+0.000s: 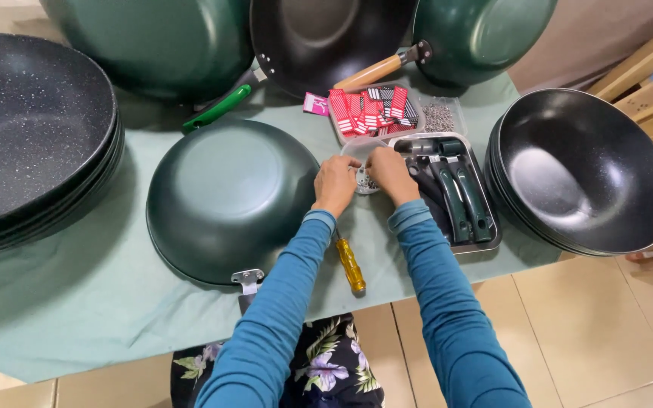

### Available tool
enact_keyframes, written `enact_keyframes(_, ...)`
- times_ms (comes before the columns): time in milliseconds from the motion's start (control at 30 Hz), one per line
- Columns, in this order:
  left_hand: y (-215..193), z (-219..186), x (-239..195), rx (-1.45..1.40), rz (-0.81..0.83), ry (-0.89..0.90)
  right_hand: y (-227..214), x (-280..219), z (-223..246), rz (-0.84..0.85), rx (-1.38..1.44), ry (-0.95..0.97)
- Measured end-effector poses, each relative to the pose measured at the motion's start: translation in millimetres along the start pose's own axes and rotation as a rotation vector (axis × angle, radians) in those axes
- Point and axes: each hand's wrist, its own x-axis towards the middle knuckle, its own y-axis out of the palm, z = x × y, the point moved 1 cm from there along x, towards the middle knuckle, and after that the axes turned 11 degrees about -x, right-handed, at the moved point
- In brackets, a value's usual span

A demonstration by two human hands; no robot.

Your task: The person is attaching a handle to a green frying pan. They first align the handle with the pan's mounting point, then pick up a screw from a small container, and finally use a screwdriver to tighten the screw, securing the handle.

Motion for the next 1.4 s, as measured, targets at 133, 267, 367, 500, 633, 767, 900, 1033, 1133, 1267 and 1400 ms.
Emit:
enact_keyframes(133,1,3,2,-0.006,0.016,-0.015,18,4,4,-0.037,-0.053,-0.084)
enact_keyframes(267,-2,0,1,-0.02,0.02,-0.015,15,-4,13,-0.107,-0.101,-0.112)
enact_keyframes(367,-2,0,-2,-0.029,0.025,-0.02,12,-3,15,-0.054,-0.065,-0.09)
enact_keyframes(500,1,6,-1,-0.036,0.005,-0.001,14,3,11,0.004,-0.017,-0.061)
enact_keyframes(633,-8,0,-6,-0.155,-0.042,0.039,-25,-17,14,-0.02,0.084,-0.015)
enact_keyframes(767,-19,-2,-18,-0.357,-0.091,0.005,-79,-59,28,-0.16,0.411,0.029)
enact_keyframes(900,-33,-7,-41,-0.692,-0.124,-0.092,-124,-107,68,-0.218,0.804,-0.034)
enact_keyframes(1033,-46,-7,-75,-0.994,-0.154,-0.124,-139,-144,115,-0.282,0.876,-0.075)
enact_keyframes(1133,-65,12,-101,-1.16,-0.257,-0.174,-156,-172,153,-0.353,0.94,-0.139)
enact_keyframes(1267,-100,38,-140,-1.388,-0.357,-0.261,-157,-195,195,-0.392,1.045,-0.181)
enact_keyframes(1400,-136,59,-179,-1.559,-0.413,-0.29,-141,-202,228,-0.257,1.214,-0.174)
